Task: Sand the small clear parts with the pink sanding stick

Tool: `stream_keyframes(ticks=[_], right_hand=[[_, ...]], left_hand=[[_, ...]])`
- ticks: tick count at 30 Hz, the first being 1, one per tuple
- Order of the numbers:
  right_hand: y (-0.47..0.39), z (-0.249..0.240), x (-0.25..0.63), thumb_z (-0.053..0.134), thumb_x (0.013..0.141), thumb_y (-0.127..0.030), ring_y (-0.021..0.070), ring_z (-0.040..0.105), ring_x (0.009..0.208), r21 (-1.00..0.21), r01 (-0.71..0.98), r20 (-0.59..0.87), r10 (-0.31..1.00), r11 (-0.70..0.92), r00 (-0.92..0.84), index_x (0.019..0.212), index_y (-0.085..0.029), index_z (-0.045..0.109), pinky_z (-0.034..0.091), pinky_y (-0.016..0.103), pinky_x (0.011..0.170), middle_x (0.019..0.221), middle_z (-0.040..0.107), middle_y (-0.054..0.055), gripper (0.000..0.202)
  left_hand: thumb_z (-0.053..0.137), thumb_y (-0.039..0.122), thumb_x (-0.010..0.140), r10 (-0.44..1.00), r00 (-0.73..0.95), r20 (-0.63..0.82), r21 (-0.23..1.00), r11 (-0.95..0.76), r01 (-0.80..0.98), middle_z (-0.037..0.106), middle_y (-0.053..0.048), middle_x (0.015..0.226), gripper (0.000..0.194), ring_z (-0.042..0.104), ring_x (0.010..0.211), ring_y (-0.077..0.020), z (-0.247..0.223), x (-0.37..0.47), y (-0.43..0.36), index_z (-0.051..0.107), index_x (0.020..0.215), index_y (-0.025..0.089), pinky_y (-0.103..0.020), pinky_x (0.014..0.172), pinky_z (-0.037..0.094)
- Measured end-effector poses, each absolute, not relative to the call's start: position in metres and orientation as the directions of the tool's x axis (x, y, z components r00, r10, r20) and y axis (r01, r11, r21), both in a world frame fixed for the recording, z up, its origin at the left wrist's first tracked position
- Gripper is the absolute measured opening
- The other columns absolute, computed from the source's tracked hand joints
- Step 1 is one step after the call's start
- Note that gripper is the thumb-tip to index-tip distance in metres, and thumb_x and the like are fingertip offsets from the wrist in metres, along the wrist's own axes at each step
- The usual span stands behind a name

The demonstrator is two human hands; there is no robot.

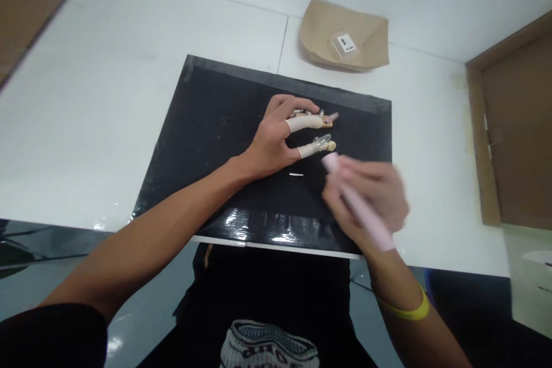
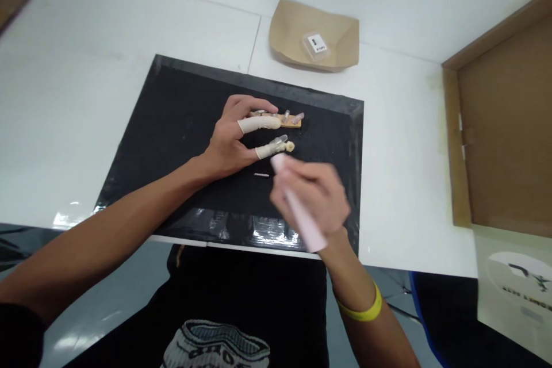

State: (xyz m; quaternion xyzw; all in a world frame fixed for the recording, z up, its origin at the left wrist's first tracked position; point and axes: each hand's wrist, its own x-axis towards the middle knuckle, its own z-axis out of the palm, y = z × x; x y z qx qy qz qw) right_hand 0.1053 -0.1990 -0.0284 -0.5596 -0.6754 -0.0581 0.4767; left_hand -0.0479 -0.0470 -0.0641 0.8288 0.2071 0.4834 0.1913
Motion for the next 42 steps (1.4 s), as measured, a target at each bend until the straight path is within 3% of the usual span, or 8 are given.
stream_keyframes(ticks=[3, 8, 16, 28, 32, 36, 40, 42], right_hand=[[-0.200, -0.019, 0.104, 0.083, 0.082, -0.011, 0.0188, 0.077, 0.085, -0.417, 0.850, 0.785, 0.600, 0.322, 0.157, 0.101, -0.020, 0.072, 0.067, 0.029, 0.069, 0.104, 0.077, 0.007, 0.024], [-0.212, -0.014, 0.085, 0.082, 0.079, -0.002, 0.0139, 0.078, 0.081, -0.373, 0.817, 0.709, 0.703, 0.440, -0.055, 0.106, -0.019, 0.069, 0.066, 0.021, 0.068, 0.105, 0.077, 0.006, 0.034], [-0.209, -0.020, 0.083, 0.080, 0.084, -0.007, 0.0175, 0.078, 0.082, -0.403, 0.798, 0.716, 0.698, 0.449, -0.031, 0.108, -0.024, 0.068, 0.068, 0.029, 0.066, 0.104, 0.078, 0.007, 0.032], [-0.205, -0.033, 0.074, 0.079, 0.080, 0.000, 0.0156, 0.078, 0.083, -0.401, 0.757, 0.728, 0.681, 0.517, -0.080, 0.107, -0.018, 0.068, 0.067, 0.024, 0.070, 0.102, 0.078, 0.010, 0.034], [-0.197, -0.032, 0.083, 0.081, 0.082, -0.006, 0.0165, 0.078, 0.083, -0.348, 0.810, 0.750, 0.659, 0.473, -0.063, 0.107, -0.022, 0.070, 0.067, 0.026, 0.070, 0.102, 0.078, 0.007, 0.031], [-0.188, -0.031, 0.091, 0.077, 0.090, -0.017, 0.0222, 0.078, 0.091, -0.528, 0.800, 0.757, 0.585, 0.285, 0.292, 0.104, -0.023, 0.071, 0.069, 0.035, 0.073, 0.104, 0.074, 0.008, 0.017], [-0.186, -0.033, 0.092, 0.078, 0.092, -0.031, 0.0207, 0.076, 0.078, -0.460, 0.809, 0.725, 0.681, 0.365, 0.105, 0.098, -0.027, 0.074, 0.066, 0.031, 0.060, 0.093, 0.075, 0.004, 0.009], [-0.186, -0.033, 0.092, 0.076, 0.093, -0.029, 0.0203, 0.076, 0.080, -0.480, 0.816, 0.751, 0.631, 0.321, 0.194, 0.101, -0.025, 0.074, 0.066, 0.031, 0.062, 0.098, 0.075, 0.005, 0.010]], left_hand=[[0.084, 0.036, 0.091, 0.512, 0.438, 0.739, 0.506, -0.851, 0.141, 0.076, -0.009, 0.119, 0.025, 0.065, 0.113, -0.0224, -0.065, -0.047, -0.046, 0.079, 0.112, 0.023, -0.042, 0.104, 0.054], [0.084, 0.032, 0.091, 0.509, 0.414, 0.755, 0.504, -0.854, 0.129, 0.076, -0.008, 0.118, 0.025, 0.065, 0.112, -0.0219, -0.065, -0.046, -0.047, 0.078, 0.113, 0.023, -0.041, 0.103, 0.054], [0.078, 0.038, 0.096, 0.574, 0.449, 0.685, 0.548, -0.812, 0.201, 0.077, -0.009, 0.118, 0.020, 0.066, 0.113, -0.0251, -0.060, -0.048, -0.049, 0.079, 0.112, 0.026, -0.047, 0.103, 0.056], [0.077, 0.033, 0.097, 0.555, 0.441, 0.706, 0.556, -0.819, 0.141, 0.079, -0.008, 0.115, 0.015, 0.064, 0.112, -0.0245, -0.062, -0.048, -0.048, 0.080, 0.109, 0.024, -0.046, 0.100, 0.056], [0.078, 0.033, 0.096, 0.554, 0.440, 0.707, 0.559, -0.818, 0.132, 0.079, -0.009, 0.116, 0.016, 0.064, 0.113, -0.0246, -0.061, -0.048, -0.049, 0.081, 0.109, 0.024, -0.046, 0.100, 0.056], [0.079, 0.035, 0.095, 0.563, 0.454, 0.691, 0.559, -0.814, 0.158, 0.078, -0.009, 0.119, 0.021, 0.065, 0.114, -0.0243, -0.060, -0.048, -0.050, 0.080, 0.113, 0.024, -0.045, 0.103, 0.055], [0.080, 0.033, 0.095, 0.535, 0.423, 0.731, 0.536, -0.834, 0.129, 0.076, -0.011, 0.121, 0.025, 0.065, 0.116, -0.0238, -0.060, -0.049, -0.050, 0.078, 0.117, 0.022, -0.044, 0.105, 0.055], [0.080, 0.032, 0.094, 0.537, 0.424, 0.729, 0.537, -0.833, 0.132, 0.075, -0.011, 0.123, 0.026, 0.065, 0.117, -0.0241, -0.059, -0.049, -0.050, 0.078, 0.118, 0.021, -0.044, 0.105, 0.055]])
